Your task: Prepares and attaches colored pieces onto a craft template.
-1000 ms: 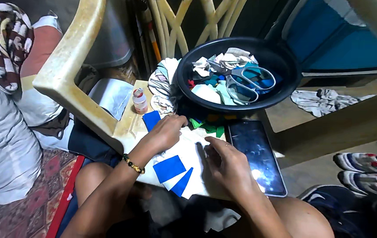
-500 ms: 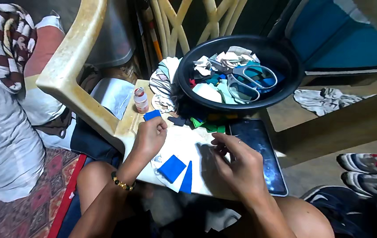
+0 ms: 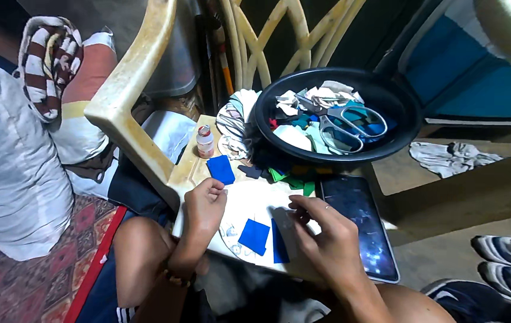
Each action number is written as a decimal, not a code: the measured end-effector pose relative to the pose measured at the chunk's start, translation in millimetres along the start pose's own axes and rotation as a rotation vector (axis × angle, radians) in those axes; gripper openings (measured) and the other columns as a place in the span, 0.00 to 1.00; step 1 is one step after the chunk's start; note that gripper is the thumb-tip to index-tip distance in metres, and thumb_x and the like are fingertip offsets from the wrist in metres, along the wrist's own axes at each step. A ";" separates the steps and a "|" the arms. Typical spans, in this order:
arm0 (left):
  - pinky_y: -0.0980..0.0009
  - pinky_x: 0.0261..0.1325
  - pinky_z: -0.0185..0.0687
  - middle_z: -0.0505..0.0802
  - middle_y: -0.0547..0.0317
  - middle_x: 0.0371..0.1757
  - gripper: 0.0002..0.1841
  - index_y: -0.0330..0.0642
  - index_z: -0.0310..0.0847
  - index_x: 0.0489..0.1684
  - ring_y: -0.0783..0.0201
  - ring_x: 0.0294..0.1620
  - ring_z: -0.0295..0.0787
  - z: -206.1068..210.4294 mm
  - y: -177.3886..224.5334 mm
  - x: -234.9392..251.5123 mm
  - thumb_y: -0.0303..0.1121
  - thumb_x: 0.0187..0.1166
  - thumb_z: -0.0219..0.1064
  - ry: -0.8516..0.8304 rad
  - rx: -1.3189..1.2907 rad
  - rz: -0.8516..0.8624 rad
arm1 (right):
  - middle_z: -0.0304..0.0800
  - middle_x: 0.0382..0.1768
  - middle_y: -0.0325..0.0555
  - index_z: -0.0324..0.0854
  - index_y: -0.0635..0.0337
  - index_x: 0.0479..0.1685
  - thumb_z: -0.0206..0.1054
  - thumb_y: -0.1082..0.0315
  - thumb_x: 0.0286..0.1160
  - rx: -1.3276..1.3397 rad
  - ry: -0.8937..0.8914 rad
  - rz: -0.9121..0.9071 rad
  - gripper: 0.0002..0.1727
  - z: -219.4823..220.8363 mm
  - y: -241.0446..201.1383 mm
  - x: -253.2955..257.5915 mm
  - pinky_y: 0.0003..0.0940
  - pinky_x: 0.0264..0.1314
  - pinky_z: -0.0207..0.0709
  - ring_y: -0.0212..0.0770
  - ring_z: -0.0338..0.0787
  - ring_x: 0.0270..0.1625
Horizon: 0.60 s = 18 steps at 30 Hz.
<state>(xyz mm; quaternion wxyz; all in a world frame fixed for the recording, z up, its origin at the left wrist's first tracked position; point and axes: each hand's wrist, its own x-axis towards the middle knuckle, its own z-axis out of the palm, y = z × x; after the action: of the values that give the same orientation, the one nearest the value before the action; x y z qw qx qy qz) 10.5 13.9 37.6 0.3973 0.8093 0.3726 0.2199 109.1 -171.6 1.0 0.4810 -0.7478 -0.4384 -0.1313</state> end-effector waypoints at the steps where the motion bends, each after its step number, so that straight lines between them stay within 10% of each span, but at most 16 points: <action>1: 0.71 0.44 0.88 0.94 0.51 0.38 0.05 0.32 0.88 0.43 0.68 0.34 0.92 -5.3 -3.9 1.0 0.24 0.76 0.71 0.027 -0.005 0.029 | 0.92 0.38 0.55 0.88 0.72 0.50 0.63 0.76 0.67 0.000 -0.004 -0.001 0.15 0.2 0.2 0.0 0.27 0.45 0.85 0.41 0.91 0.38; 5: 0.73 0.43 0.83 0.93 0.51 0.39 0.05 0.32 0.90 0.41 0.68 0.37 0.88 -26.9 -23.8 0.8 0.24 0.74 0.71 0.039 0.060 0.269 | 0.93 0.38 0.57 0.89 0.71 0.44 0.63 0.76 0.67 0.002 -0.025 -0.021 0.12 3.0 0.5 0.2 0.28 0.47 0.85 0.43 0.92 0.39; 10: 0.67 0.60 0.82 0.93 0.50 0.50 0.11 0.38 0.94 0.44 0.58 0.55 0.87 -20.4 -29.4 -20.5 0.26 0.77 0.63 -0.379 0.064 0.729 | 0.89 0.43 0.52 0.95 0.59 0.34 0.66 0.76 0.64 0.096 -0.213 -0.034 0.10 8.2 -3.8 1.7 0.28 0.57 0.80 0.43 0.87 0.50; 18: 0.68 0.62 0.78 0.94 0.56 0.47 0.13 0.41 0.94 0.48 0.56 0.56 0.86 -3.7 -37.0 -30.7 0.25 0.78 0.60 -0.479 0.169 0.876 | 0.88 0.45 0.51 0.98 0.52 0.36 0.65 0.75 0.66 0.029 -0.399 0.005 0.14 16.3 -2.6 -3.0 0.38 0.55 0.79 0.47 0.84 0.51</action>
<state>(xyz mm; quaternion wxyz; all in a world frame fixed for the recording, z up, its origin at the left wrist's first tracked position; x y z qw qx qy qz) -27.0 6.8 8.2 0.2755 0.9466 -0.0870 0.1431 101.7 -159.2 -7.4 0.3958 -0.7531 -0.5248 0.0271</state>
